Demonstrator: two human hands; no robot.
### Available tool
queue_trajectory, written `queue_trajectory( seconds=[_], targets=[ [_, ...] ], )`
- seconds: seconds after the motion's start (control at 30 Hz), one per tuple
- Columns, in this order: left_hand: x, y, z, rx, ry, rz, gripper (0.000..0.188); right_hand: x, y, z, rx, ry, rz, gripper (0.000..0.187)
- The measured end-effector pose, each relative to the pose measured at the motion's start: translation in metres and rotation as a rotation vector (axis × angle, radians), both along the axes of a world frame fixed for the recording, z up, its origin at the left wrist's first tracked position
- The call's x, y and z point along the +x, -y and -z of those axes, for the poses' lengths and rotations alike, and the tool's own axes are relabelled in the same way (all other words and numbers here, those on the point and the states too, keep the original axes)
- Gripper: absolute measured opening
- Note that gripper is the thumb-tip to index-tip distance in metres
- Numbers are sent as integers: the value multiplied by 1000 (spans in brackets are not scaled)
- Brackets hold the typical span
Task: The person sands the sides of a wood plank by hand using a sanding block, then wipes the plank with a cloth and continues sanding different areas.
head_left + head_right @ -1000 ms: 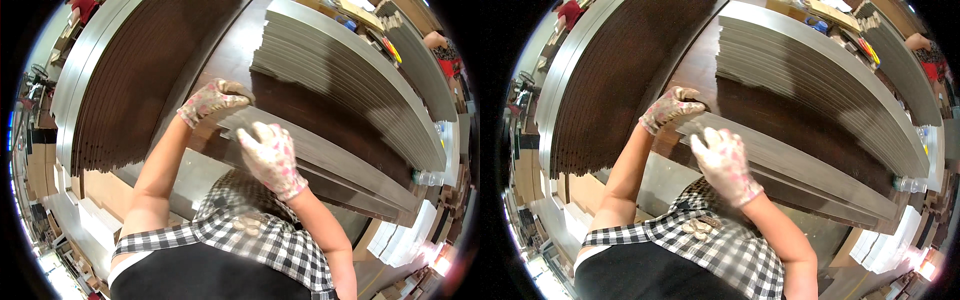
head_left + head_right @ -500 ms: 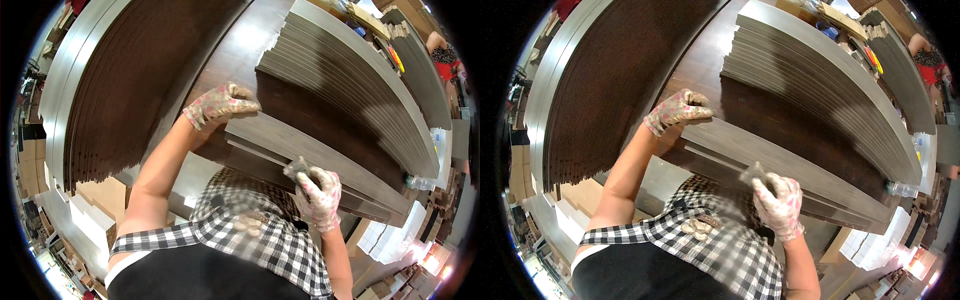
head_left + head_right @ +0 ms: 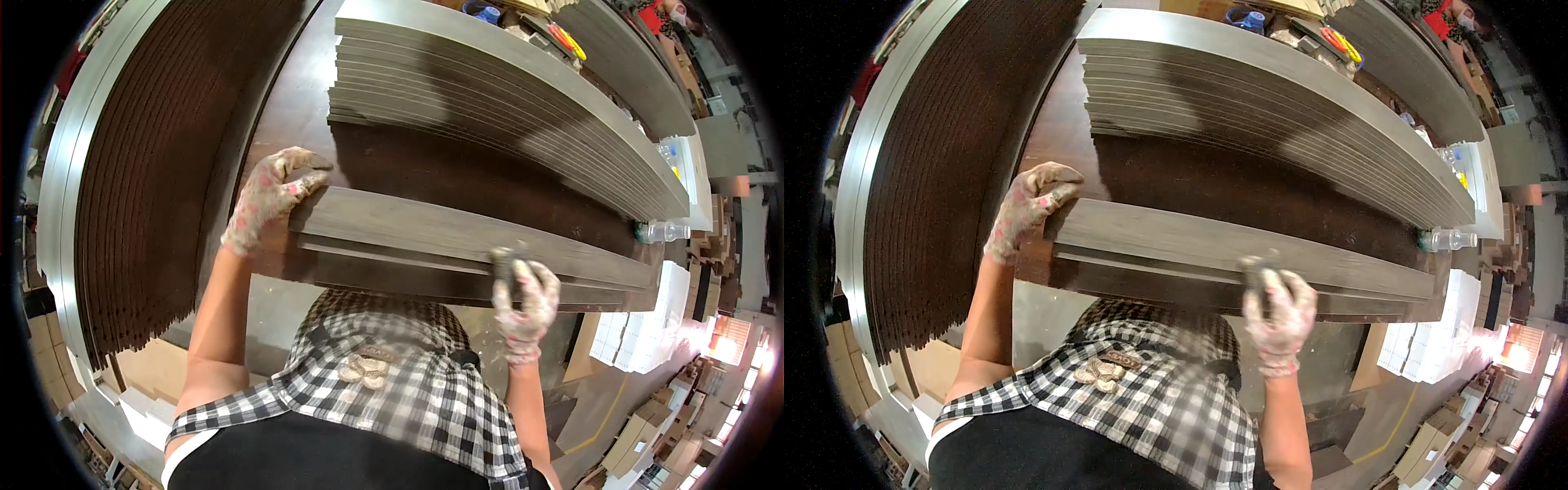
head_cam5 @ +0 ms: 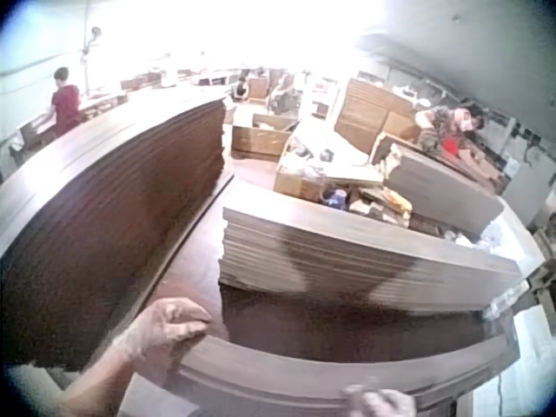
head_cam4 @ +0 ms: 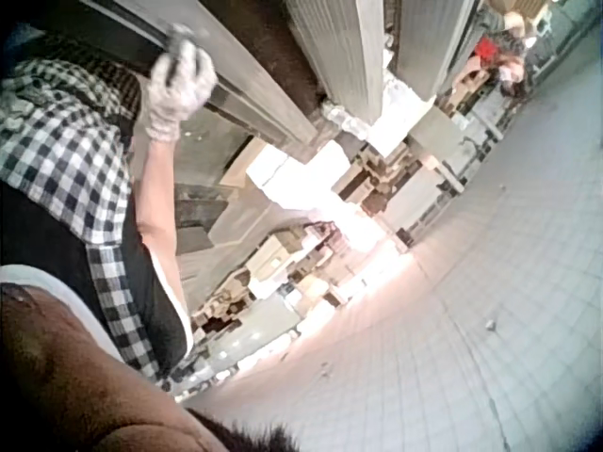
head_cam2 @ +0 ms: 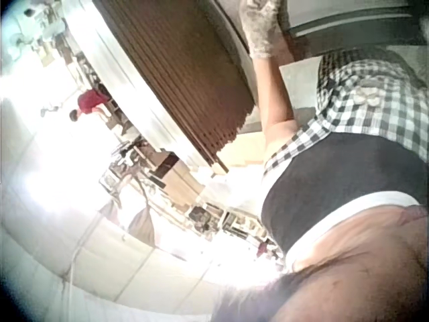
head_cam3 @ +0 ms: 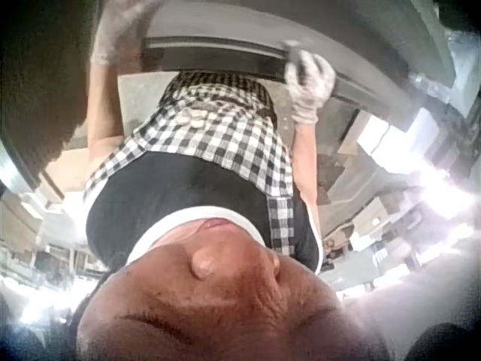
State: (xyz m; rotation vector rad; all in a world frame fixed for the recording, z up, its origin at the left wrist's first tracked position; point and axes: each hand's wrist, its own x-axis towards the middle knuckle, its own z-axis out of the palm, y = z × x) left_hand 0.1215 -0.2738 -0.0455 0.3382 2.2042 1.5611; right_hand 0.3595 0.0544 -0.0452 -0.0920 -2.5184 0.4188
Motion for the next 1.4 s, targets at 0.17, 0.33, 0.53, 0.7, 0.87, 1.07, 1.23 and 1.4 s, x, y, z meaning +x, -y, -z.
queue_trajectory(
  seconds=[0.17,0.33,0.53,0.7,0.87,1.07,1.23,1.4],
  targets=[
    [48,-71,-34,166,-457,-42,31,-16,37,-13,-51,-41,-13,41],
    [66,-128,-23,43,-750,148,38,-18,13,5,-73,-48,-3,33],
    [83,-155,-16,-197,-830,325,41,59,-128,4,-73,-112,563,40],
    [108,-228,-33,-254,-947,413,61,42,-105,10,-31,-65,253,46],
    [126,-277,-16,-429,-893,561,86,84,-216,23,-94,-143,474,40],
    [123,-274,-12,-540,-935,593,90,122,-303,13,-208,-207,606,41],
    [121,-262,-10,-571,-957,596,85,130,-294,28,-162,-212,444,47],
    [117,-256,0,-556,-1012,588,82,184,-429,23,-191,-204,831,40]
  ],
)
